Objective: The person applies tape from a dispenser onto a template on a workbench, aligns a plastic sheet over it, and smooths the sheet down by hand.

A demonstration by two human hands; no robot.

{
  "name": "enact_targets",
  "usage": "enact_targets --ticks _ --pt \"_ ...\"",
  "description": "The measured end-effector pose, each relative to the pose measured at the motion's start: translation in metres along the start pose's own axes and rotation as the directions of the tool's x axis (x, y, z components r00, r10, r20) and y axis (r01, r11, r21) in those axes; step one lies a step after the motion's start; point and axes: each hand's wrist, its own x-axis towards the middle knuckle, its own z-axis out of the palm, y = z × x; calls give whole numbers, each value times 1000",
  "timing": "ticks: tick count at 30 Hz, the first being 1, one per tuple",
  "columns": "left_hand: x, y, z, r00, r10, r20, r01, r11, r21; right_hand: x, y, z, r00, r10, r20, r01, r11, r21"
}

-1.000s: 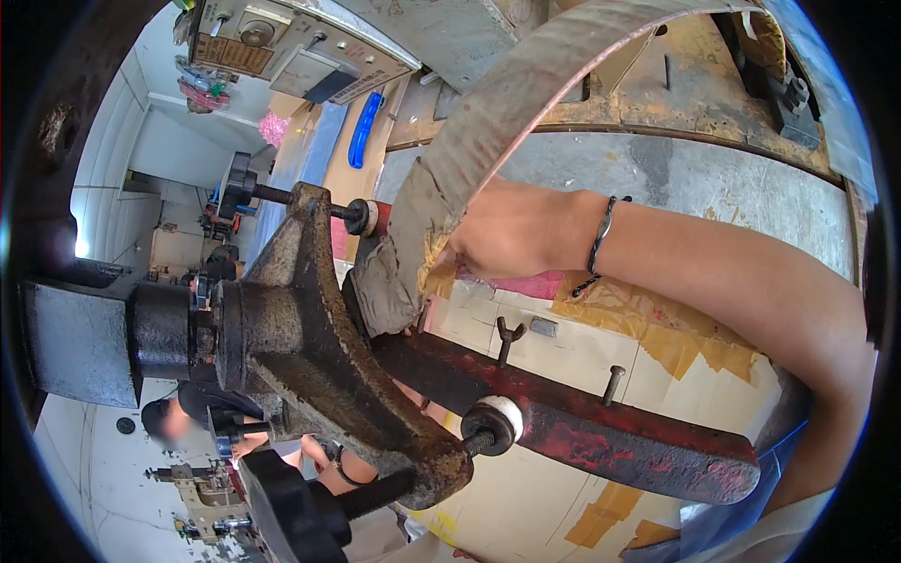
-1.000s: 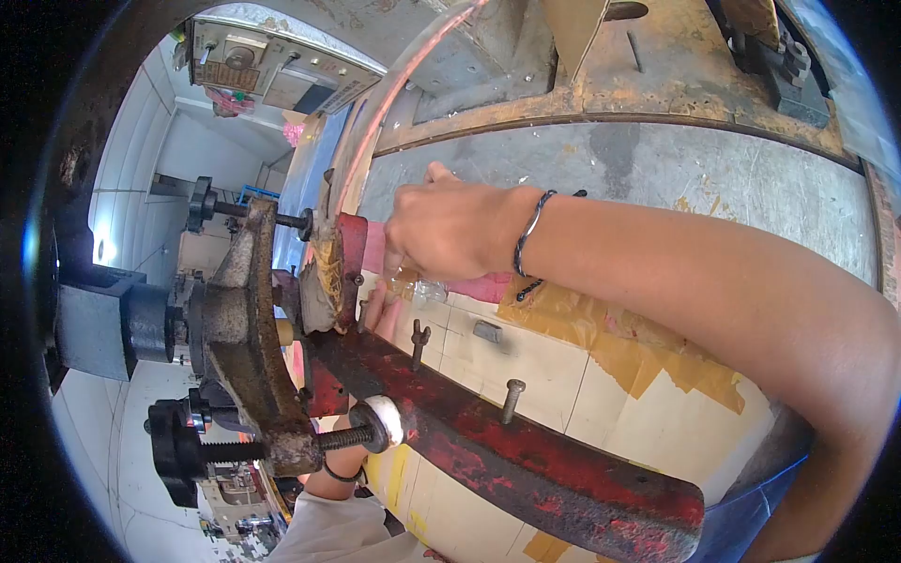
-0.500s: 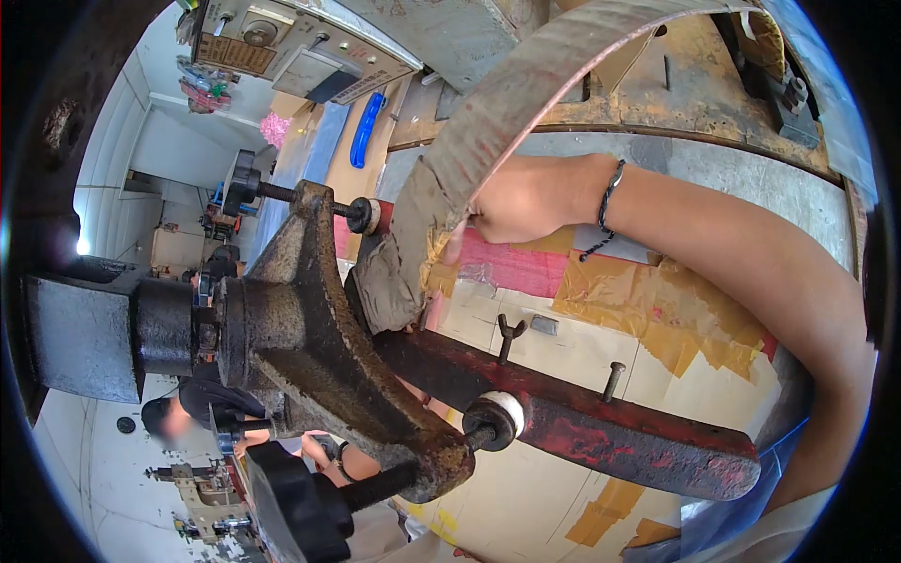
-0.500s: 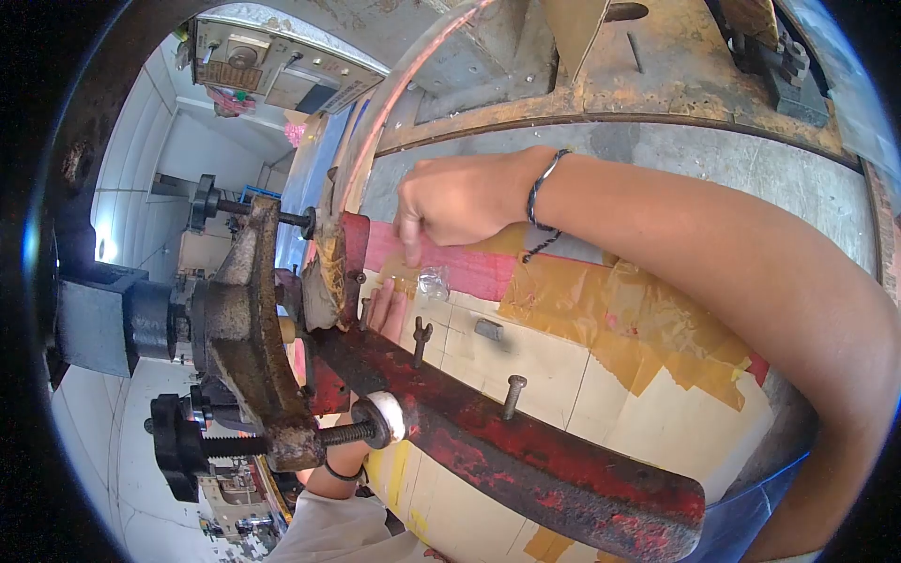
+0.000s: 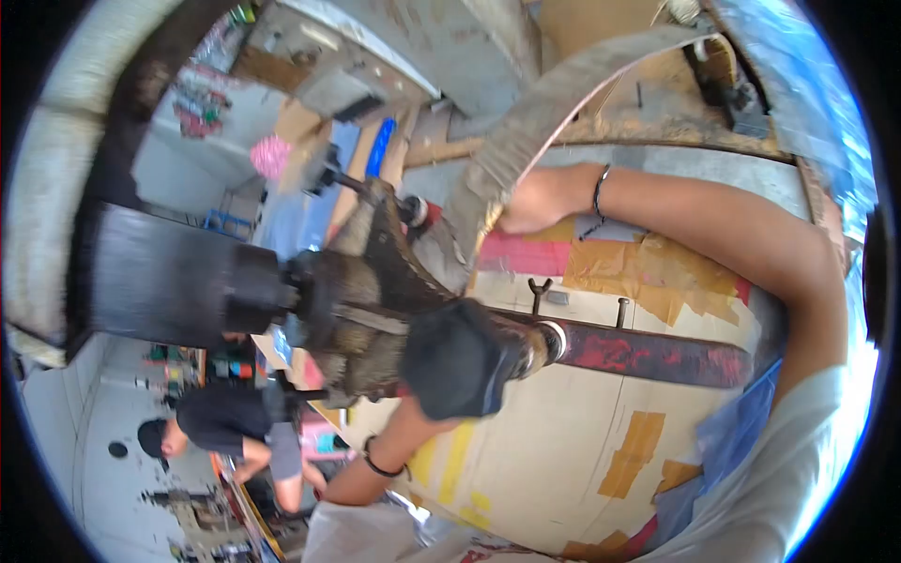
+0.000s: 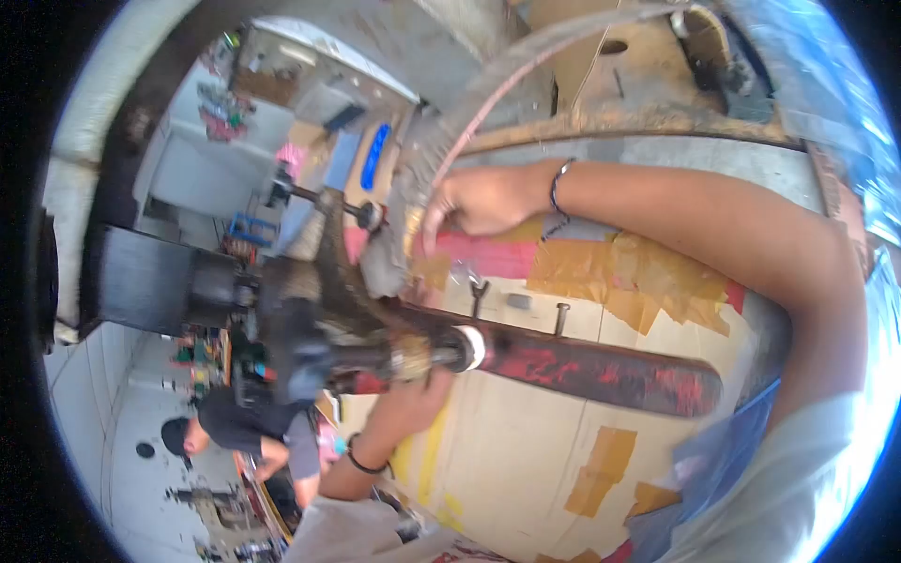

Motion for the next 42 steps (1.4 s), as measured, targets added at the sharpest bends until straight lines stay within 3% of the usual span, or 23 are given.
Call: enact_targets --ticks 1,2,4,7,8,10,13,14,16,17,18,19,20,21,23,26,31,32,34,36,38,40,42 --pt "-9 -11 28 989 -13 -146 -19 976 -219 -1 6 7 996 -56 -72 55 998 -25" --pt "-5 -12 21 991 13 -131 -30 992 -125 2 22 12 981 -193 -31 189 976 -110" --pt "6 -5 10 993 35 -112 -29 998 55 -4 18 16 994 -101 -45 91 976 -197" --pt "8 -14 46 918 148 -367 -45 960 277 -23 35 16 978 209 13 -183 885 -429" --pt "9 -13 46 916 143 -375 -53 969 241 -37 48 11 969 247 20 -209 857 -472" --pt "15 -15 44 906 118 -406 -53 984 168 -59 41 -4 897 441 -30 -440 885 -154" --pt "27 -8 29 787 -67 -614 -4 994 -114 -59 -44 -48 922 363 136 -289 877 -383" --pt "32 -1 15 793 -310 -525 3 864 -504 -82 -42 -53 964 239 112 -166 878 -450" --pt "35 -2 28 778 -261 -571 39 928 -371 -126 -57 -61 937 348 -45 -310 762 -568" --pt "36 -2 31 770 -250 -587 75 949 -307 -126 -93 -60 895 439 -76 -356 603 -714" --pt "40 0 34 791 -284 -542 137 946 -295 -124 -128 -57 487 807 -333 -796 254 -549" --pt "44 1 32 807 -325 -494 153 922 -355 -178 -95 -70 633 708 -313 -649 265 -713" --pt "47 0 28 816 -365 -448 170 893 -417 -205 -87 -83 640 717 -276 -599 241 -764" --pt "47 -2 27 829 -400 -391 189 858 -478 -241 -89 -89 802 497 -330 -551 403 -731" --pt "47 -6 17 849 -410 -332 226 852 -472 -256 -141 -89 815 423 -396 -571 468 -674" --pt "52 -4 25 822 -415 -389 207 855 -475 -264 -219 -84 688 507 -519 -704 290 -649" --pt "66 -3 39 751 -468 -465 98 776 -623 -287 -305 -30 482 335 -810 -866 40 -498" --pt "59 -8 34 764 -441 -471 -1 729 -684 -290 -315 -18 358 334 -872 -930 44 -365" --pt "73 -6 50 712 -442 -545 59 812 -581 -315 -312 14 362 70 -929 -873 376 -312" --pt "54 -13 27 843 -370 -390 78 802 -592 -253 -343 73 288 -49 -956 -900 326 -288" --pt "54 -21 24 914 -301 -272 122 844 -522 -199 -353 119 330 -110 -938 -796 502 -339" --pt "52 -28 25 936 -258 -241 110 863 -493 -130 -367 167 273 88 -958 -834 518 -190" --pt "44 -30 23 934 -256 -249 106 865 -490 -83 -359 197 404 173 -898 -826 491 -277"
